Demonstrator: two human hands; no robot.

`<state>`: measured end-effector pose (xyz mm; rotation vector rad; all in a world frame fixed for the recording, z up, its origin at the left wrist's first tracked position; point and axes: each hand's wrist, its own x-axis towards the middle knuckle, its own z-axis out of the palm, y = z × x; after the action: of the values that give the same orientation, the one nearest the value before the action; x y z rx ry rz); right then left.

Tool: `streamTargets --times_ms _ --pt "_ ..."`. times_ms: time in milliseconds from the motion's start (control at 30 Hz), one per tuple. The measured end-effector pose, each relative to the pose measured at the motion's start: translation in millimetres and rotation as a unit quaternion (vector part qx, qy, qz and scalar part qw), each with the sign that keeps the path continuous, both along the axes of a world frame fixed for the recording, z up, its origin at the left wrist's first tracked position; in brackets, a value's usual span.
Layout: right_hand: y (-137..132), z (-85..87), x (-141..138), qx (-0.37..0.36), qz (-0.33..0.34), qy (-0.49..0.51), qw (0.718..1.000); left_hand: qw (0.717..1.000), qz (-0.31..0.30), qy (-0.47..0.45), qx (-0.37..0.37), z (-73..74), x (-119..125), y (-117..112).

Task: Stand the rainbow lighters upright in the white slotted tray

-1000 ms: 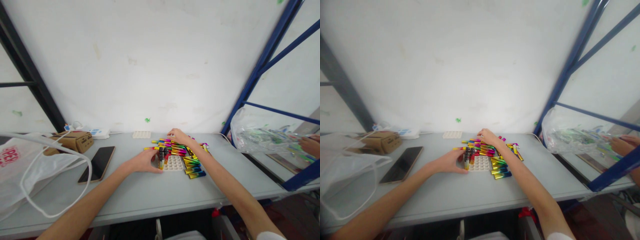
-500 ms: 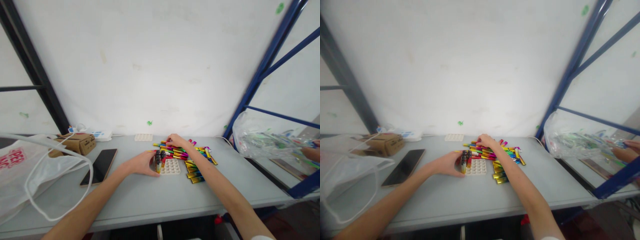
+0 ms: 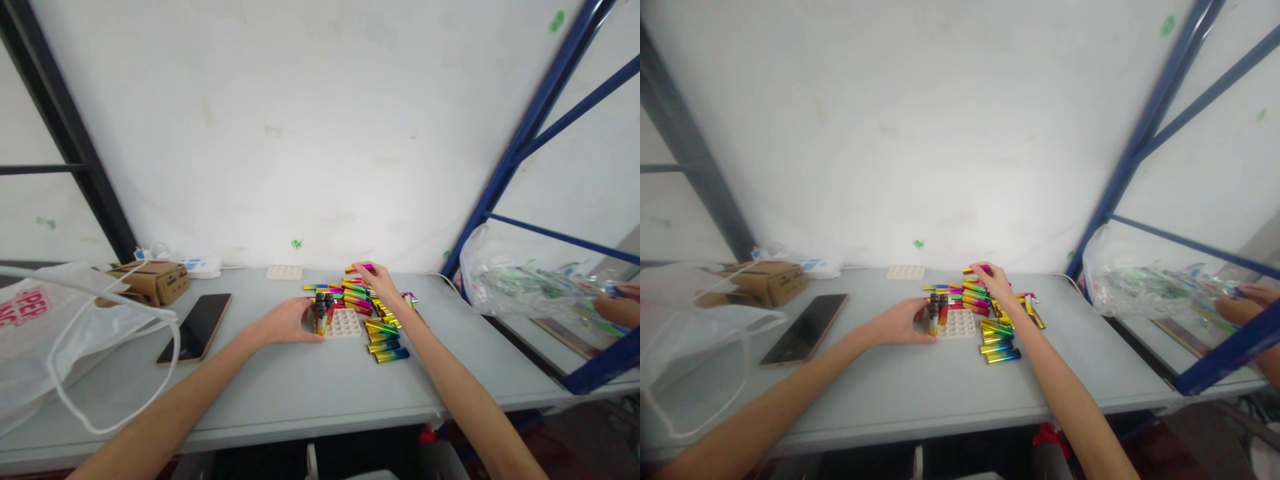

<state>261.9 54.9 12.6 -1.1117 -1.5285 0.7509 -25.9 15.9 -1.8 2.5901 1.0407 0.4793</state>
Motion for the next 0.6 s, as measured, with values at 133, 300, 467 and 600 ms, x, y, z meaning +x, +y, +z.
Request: streamTargets --times_ms 133,300,467,600 --pt "-11 -11.5 -7 -0.05 0.008 0.105 0.993 1.0 -0.003 -0.005 0.01 -2.8 5 0" --pt "-29 -7.0 -22 -0.096 0.131 0.147 0.976 1.0 -0.005 -0.01 0.008 -3.0 4 0" --pt "-35 -8.9 -33 -0.138 0.108 0.168 0.97 1.0 -0.001 -0.008 0.006 -2.9 3 -1" --pt "-36 -12.9 -36 -0.164 0.119 0.149 0.968 1.0 -0.001 0.0 0.007 -3.9 3 -1"
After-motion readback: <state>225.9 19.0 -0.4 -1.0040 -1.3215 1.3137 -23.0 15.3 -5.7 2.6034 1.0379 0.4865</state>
